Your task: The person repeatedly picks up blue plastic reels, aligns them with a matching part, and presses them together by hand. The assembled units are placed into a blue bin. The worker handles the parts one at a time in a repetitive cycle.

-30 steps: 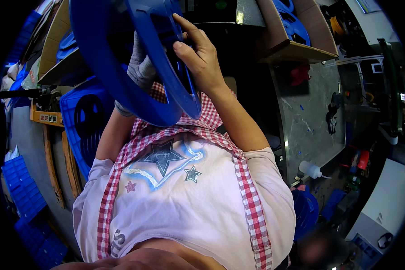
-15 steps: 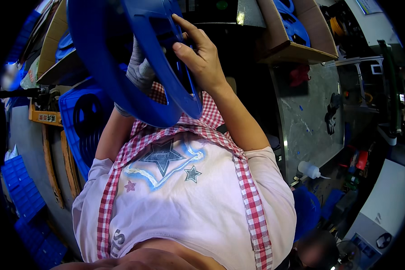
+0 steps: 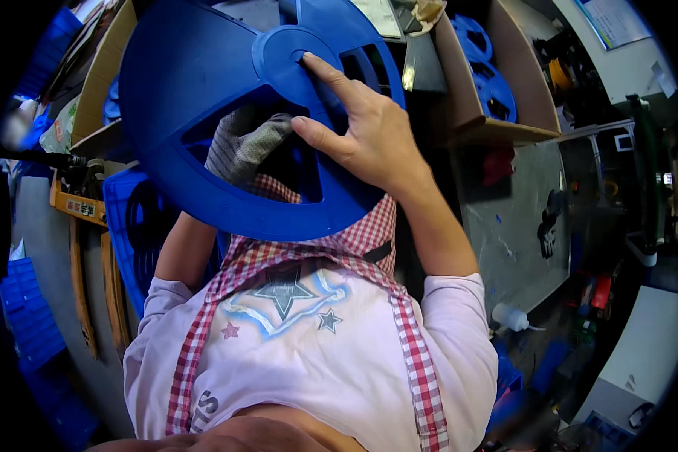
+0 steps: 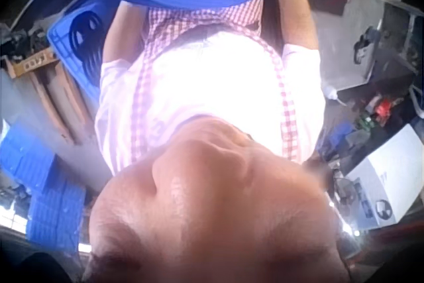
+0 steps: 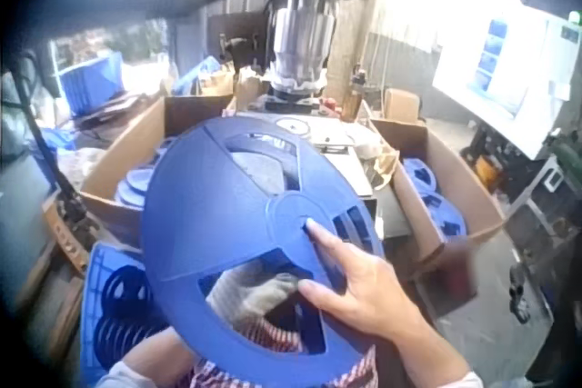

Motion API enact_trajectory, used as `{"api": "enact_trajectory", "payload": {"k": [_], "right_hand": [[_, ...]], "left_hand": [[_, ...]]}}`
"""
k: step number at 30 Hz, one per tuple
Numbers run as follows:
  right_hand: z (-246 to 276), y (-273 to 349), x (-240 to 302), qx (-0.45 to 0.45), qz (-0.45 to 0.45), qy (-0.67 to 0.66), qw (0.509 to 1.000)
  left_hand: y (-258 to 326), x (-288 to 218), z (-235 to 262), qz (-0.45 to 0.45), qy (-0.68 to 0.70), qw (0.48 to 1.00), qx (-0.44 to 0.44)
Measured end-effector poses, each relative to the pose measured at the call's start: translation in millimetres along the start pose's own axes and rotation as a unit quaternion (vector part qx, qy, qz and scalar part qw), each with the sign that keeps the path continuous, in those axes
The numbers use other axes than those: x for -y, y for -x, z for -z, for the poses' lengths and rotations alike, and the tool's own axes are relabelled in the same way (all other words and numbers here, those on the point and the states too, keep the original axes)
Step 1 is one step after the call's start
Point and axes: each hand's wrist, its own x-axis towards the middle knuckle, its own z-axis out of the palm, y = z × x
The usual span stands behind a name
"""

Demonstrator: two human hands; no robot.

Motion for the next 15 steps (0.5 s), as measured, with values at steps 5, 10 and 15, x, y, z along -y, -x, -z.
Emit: {"api": "enact_trajectory", "payload": {"k": [5,10,15], "right_hand": [[31,-77,-29,0.103,0.009,0.050,0.993],[34,-207,-76,0.105,0.031,0.159,0.981],[27,-285,-96,0.120,-0.068,0.261,0.955]], "left_hand": [[-68,-10,64,-0.067,0.068,0.995,0.034],[-178,-24,185,-0.126,0.062,0.983,0.119],[-216,-36,183,-0.035,0.061,0.997,-0.028]]}}
